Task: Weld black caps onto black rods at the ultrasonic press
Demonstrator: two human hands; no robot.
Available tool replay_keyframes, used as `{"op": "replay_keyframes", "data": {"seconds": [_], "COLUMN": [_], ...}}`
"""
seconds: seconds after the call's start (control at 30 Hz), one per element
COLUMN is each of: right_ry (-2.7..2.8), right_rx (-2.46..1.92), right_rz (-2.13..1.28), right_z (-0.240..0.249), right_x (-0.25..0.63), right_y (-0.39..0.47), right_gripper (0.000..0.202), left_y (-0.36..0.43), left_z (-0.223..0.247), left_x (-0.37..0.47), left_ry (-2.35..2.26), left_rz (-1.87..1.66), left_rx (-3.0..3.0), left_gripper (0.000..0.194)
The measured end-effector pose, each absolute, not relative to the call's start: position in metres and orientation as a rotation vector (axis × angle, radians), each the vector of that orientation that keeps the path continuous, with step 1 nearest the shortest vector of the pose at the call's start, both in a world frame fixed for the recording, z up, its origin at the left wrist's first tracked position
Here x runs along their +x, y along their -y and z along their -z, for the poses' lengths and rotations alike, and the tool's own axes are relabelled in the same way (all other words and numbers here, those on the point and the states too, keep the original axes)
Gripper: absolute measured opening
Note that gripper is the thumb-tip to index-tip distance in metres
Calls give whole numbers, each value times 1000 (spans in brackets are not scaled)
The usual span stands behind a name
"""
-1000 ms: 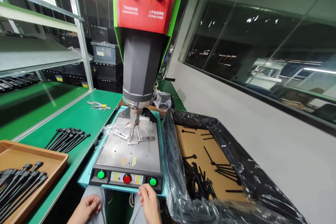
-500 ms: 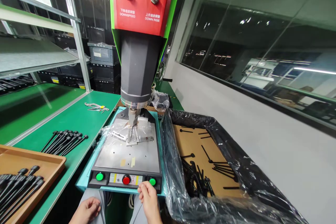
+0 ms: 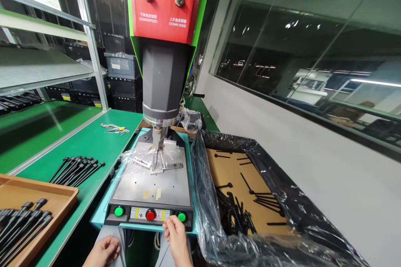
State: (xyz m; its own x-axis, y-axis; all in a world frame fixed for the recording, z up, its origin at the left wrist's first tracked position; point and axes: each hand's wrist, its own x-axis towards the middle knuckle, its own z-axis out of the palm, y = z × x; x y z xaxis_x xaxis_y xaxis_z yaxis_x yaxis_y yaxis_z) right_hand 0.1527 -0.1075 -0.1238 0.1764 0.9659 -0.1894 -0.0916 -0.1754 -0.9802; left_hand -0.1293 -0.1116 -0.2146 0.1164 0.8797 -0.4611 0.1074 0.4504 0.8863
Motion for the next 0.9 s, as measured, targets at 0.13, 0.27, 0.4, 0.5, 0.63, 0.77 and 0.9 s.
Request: {"op": "replay_keyframes", "data": {"seconds": [0.13, 0.27, 0.4, 0.5, 0.63, 0.77, 0.9], "right_ry": [996, 1120, 1360, 1410, 1382, 1403, 1378], "right_rx": [-1341, -1329, -1328, -1349, -1385, -1260, -1231], "right_rz": [-1234, -1182, -830, -591, -403, -460, -522], "right_z": [114, 98, 66, 41, 21, 10, -1], "right_x": [149, 144, 139, 131, 122, 118, 119], "right_y": [99, 63, 1, -44, -84, -108, -122], "right_gripper": [48, 48, 39, 38, 50, 42, 30], "left_y": [110, 107, 105, 106, 107, 105, 103], "left_z": [214, 217, 217, 217, 221, 222, 219], "left_x": [-130, -131, -131, -129, -128, -129, -128], "left_ry": [-1363, -1359, -1358, -1375, -1388, -1384, -1417], "left_rz": [-696, -686, -696, -717, -769, -774, -766], "left_rx": [982, 982, 954, 916, 869, 836, 784], "left_gripper": [48, 53, 55, 55, 56, 56, 53]}}
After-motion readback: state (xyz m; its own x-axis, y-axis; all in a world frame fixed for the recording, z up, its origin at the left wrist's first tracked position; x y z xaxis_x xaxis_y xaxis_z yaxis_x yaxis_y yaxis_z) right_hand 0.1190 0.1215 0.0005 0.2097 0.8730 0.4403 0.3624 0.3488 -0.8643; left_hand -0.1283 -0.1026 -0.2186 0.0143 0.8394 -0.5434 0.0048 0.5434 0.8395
